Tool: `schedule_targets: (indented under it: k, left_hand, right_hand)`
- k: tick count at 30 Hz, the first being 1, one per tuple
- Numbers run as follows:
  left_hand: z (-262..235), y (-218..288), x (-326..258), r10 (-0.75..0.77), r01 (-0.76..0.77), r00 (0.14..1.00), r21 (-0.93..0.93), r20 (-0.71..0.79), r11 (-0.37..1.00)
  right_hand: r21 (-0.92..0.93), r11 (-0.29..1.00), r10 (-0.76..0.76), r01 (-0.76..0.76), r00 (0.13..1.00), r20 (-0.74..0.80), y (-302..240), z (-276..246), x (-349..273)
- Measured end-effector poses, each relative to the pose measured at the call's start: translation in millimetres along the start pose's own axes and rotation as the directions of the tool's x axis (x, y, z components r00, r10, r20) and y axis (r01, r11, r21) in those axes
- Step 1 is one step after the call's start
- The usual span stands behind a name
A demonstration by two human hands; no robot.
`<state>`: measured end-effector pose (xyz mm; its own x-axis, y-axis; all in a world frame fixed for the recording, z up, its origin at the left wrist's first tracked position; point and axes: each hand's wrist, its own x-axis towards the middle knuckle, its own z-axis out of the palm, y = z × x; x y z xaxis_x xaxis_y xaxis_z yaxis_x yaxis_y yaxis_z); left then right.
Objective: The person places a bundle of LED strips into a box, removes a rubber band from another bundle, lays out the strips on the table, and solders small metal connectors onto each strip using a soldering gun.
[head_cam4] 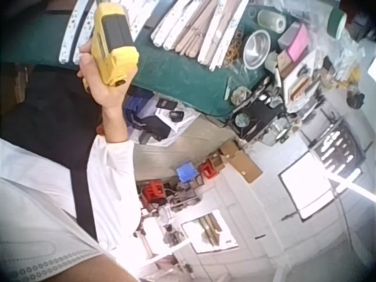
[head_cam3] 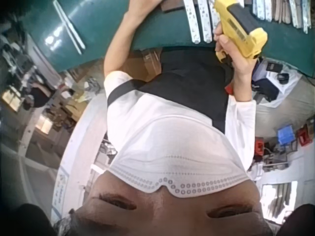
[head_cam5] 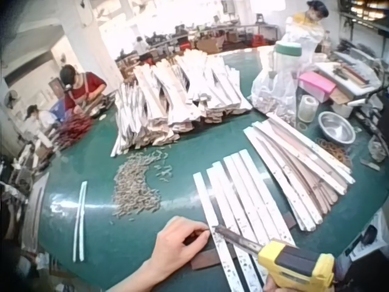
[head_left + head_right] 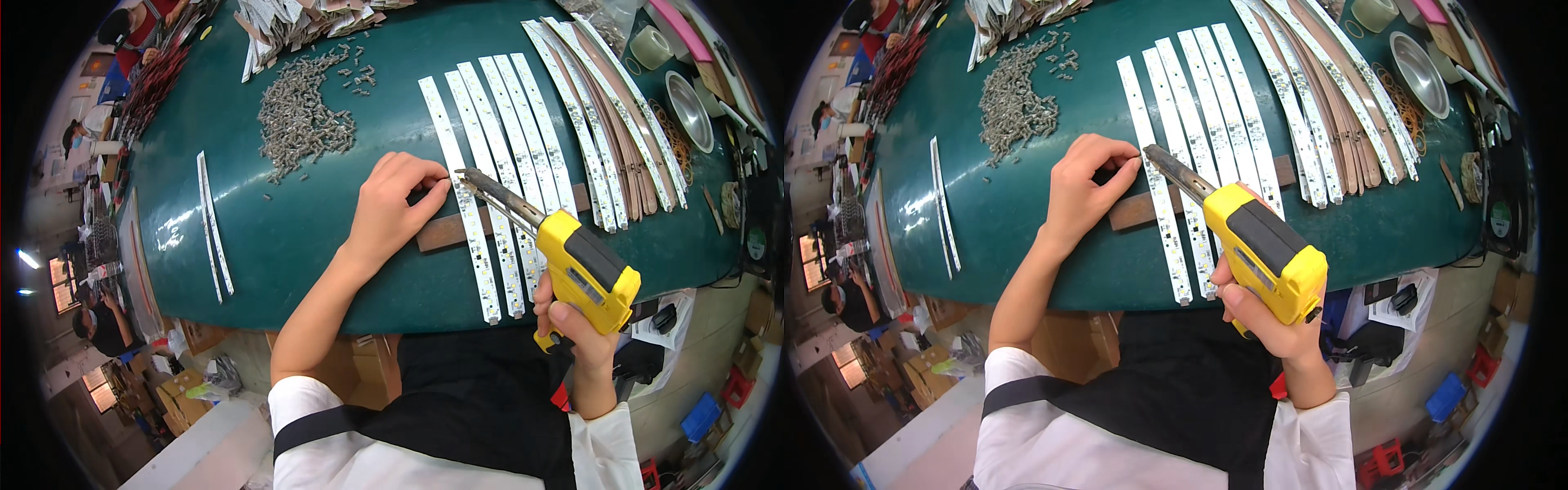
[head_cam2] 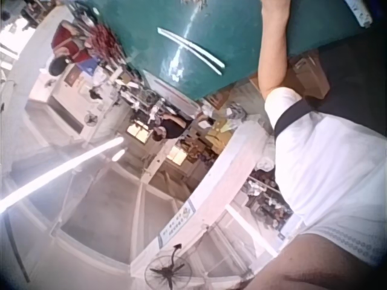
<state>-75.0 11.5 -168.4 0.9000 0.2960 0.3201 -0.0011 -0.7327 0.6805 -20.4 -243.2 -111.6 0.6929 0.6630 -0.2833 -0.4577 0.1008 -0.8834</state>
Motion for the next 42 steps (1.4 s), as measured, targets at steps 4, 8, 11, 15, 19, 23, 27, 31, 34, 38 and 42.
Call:
schedule_targets:
  k: [4, 8, 11, 15, 19, 23, 27, 31, 34, 38, 42]
  left_hand:
    - [2.4, 0.4, -0.4, 0.018, -0.017, 1.000, 0.005, -0.025, 1.000]
    - [2.4, -1.3, -3.2, 0.031, -0.031, 0.999, 0.000, -0.033, 1.000]
    - [4.5, -4.5, -3.9, 0.049, -0.049, 0.998, 0.001, -0.033, 0.999]
    - [3.7, -5.0, -3.0, 0.061, -0.061, 0.998, 0.035, -0.012, 0.998]
    - [2.5, -5.2, -2.0, 0.075, -0.074, 0.997, 0.023, -0.022, 0.997]
    - [2.5, -7.0, -2.1, 0.063, -0.063, 0.998, 0.005, -0.032, 0.998]
    - [4.5, -5.2, -2.3, 0.060, -0.060, 0.997, -0.002, -0.040, 0.998]
    - [4.2, -5.2, -3.2, 0.062, -0.061, 0.997, 0.005, -0.038, 0.998]
    - [4.6, -5.3, -3.5, 0.061, -0.061, 0.997, 0.009, -0.038, 0.998]
    - [3.5, -6.4, -4.3, 0.063, -0.063, 0.997, 0.011, -0.037, 0.998]
    - [4.9, -5.8, -3.6, 0.049, -0.049, 0.998, 0.005, -0.028, 0.999]
  right_hand:
    - [-0.045, 0.999, 0.019, -0.019, 1.000, 0.009, -3.3, 0.3, 2.1]
    - [-0.093, 0.995, 0.030, -0.031, 1.000, -0.007, -7.8, 3.1, 3.1]
    - [-0.138, 0.989, 0.047, -0.048, 0.999, -0.008, -12.7, 4.5, 4.2]
    - [-0.230, 0.968, 0.106, -0.104, 0.994, -0.002, -17.3, 2.6, 3.7]
    - [-0.269, 0.962, 0.063, -0.049, 0.997, 0.041, -14.1, 1.5, 3.7]
    - [-0.162, 0.987, -0.010, 0.005, 1.000, -0.030, -10.5, 5.9, 4.7]
    - [-0.099, 0.995, -0.023, 0.017, 0.998, -0.054, -13.1, 4.0, 1.2]
    - [-0.142, 0.989, 0.022, -0.025, 1.000, -0.019, -12.8, 3.3, 2.3]
    - [-0.156, 0.987, 0.037, -0.038, 0.999, -0.006, -15.7, 5.4, 3.6]
    - [-0.184, 0.982, 0.049, -0.045, 0.999, 0.019, -17.3, 5.2, 2.9]
    - [-0.125, 0.987, -0.106, 0.102, 0.994, -0.029, -8.6, -2.5, -4.9]
